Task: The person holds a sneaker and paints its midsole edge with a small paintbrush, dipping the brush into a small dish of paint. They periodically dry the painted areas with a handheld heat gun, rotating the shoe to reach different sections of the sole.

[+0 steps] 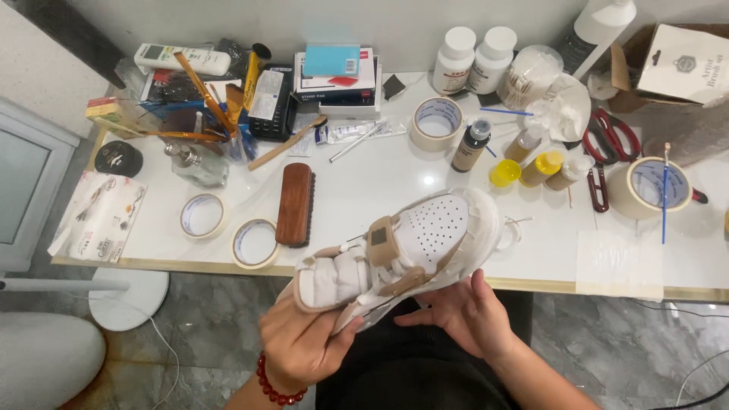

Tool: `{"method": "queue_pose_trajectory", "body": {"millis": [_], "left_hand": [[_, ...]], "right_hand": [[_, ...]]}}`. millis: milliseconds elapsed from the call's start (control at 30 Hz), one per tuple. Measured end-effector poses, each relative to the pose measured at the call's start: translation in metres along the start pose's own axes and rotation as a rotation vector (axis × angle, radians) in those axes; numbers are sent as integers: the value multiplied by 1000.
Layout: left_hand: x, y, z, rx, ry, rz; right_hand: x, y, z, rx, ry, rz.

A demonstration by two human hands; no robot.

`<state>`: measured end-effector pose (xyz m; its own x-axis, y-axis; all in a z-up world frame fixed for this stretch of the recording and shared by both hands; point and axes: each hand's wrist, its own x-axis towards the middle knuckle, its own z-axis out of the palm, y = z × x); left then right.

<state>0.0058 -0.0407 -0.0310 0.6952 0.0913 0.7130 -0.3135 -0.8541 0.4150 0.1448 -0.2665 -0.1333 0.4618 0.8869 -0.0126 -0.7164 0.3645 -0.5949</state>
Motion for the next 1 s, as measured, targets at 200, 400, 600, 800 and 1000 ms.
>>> {"method": "queue_pose_trajectory", "body": {"millis": [200,400,600,800,1000], "left_hand": [[-37,2,6,-100,-157,-136],[-135,-32,44,-647,-207,-326],[-169,-27,88,-1478,470,-1207],[-159,-10,106,-1340,101,-860],[-124,7,99,-1268,-50,-858]], "right_hand": [[6,-1,-3,52,86,-52],[-5,19,-45,24,144,-112],[-9,-7,-12,-174,-3,-154],[-2,-2,-8,-464,189,-225],[1,-6,-4,-245,372,-233]]}}
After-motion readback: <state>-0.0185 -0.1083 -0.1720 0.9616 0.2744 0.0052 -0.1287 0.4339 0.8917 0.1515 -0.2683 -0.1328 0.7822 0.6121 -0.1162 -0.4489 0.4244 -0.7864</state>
